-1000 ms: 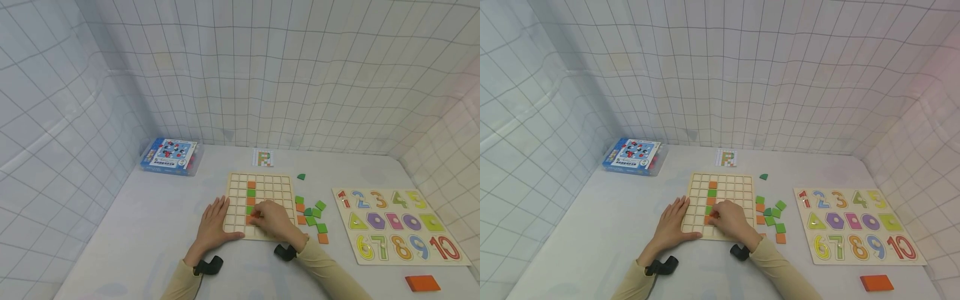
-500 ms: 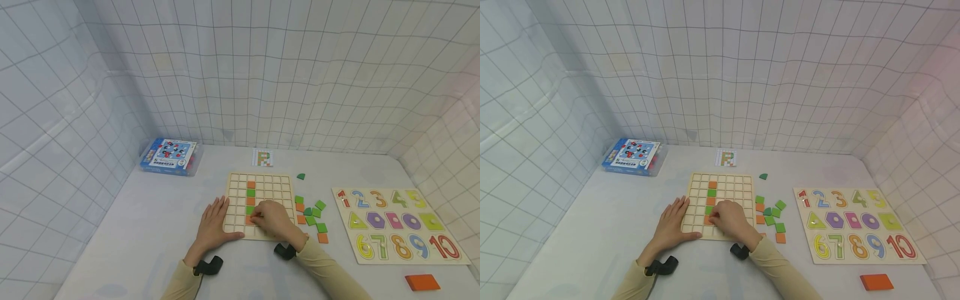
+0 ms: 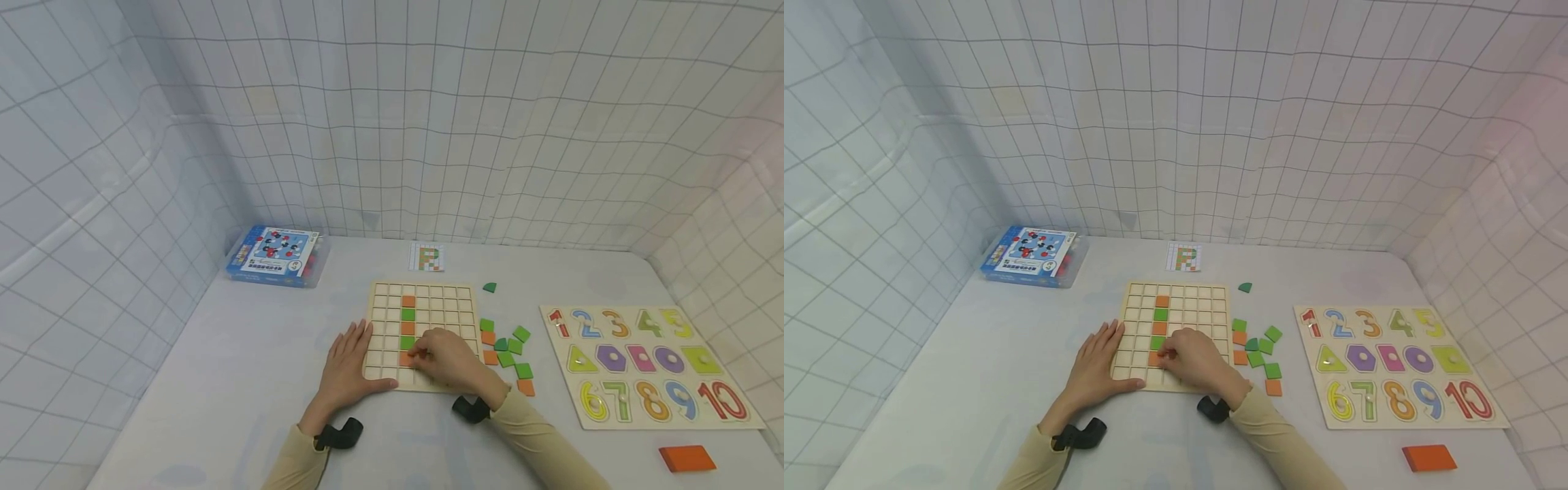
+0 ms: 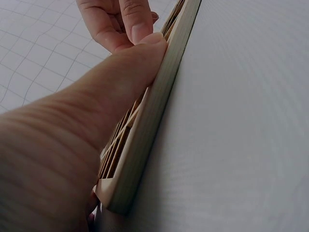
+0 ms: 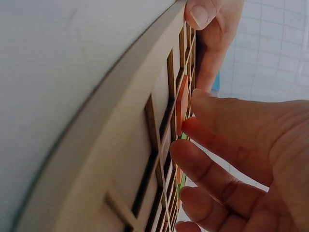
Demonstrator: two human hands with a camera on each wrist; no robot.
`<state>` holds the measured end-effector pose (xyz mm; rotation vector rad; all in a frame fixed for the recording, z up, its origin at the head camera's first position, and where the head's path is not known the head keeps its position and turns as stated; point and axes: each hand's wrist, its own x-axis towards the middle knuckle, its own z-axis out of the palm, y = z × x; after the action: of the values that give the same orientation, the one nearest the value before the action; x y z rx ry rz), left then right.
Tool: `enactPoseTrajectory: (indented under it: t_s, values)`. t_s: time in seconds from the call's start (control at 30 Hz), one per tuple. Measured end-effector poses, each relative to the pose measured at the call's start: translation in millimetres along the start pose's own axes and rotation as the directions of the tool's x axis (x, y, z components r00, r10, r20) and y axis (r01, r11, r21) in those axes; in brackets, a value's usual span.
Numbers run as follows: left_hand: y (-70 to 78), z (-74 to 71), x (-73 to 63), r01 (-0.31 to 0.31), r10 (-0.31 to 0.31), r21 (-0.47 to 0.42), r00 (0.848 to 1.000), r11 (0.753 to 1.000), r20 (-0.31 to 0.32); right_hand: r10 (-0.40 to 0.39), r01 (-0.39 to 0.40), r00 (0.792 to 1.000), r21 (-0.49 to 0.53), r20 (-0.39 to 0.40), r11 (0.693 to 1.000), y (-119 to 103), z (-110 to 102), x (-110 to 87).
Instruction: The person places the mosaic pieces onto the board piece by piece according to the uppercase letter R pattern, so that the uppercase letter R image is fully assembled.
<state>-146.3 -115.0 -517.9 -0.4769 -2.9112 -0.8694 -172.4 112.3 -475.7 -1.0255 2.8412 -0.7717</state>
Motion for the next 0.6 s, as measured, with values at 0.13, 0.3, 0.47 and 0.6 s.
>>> enactPoseTrajectory:
  t_s: [0.13,0.3,0.47,0.6]
  values:
    - [-0.8,0.6,0.2,-0.005,0.005,0.008,1.000,1.000,-0.003,-0.007,0.007,1.000,0.011,0.009,1.000,1.9,-2.0,-1.1]
    - [-0.4,0.4,0.1,-0.005,0.005,0.012,1.000,1.000,-0.004,-0.004,0.005,0.999,0.032,-0.045,0.999,8.5,-6.8,-3.7]
    - [0.8,-0.2,-0.2,0.001,-0.001,0.003,1.000,1.000,-0.001,-0.006,0.005,0.986,-0.009,-0.169,1.000,20.7,-12.5,-6.5]
    - [0.9,-0.3,-0.7,0.001,-0.001,-0.003,1.000,1.000,0.000,0.037,-0.039,0.969,-0.007,-0.246,0.999,30.5,-18.8,-9.6]
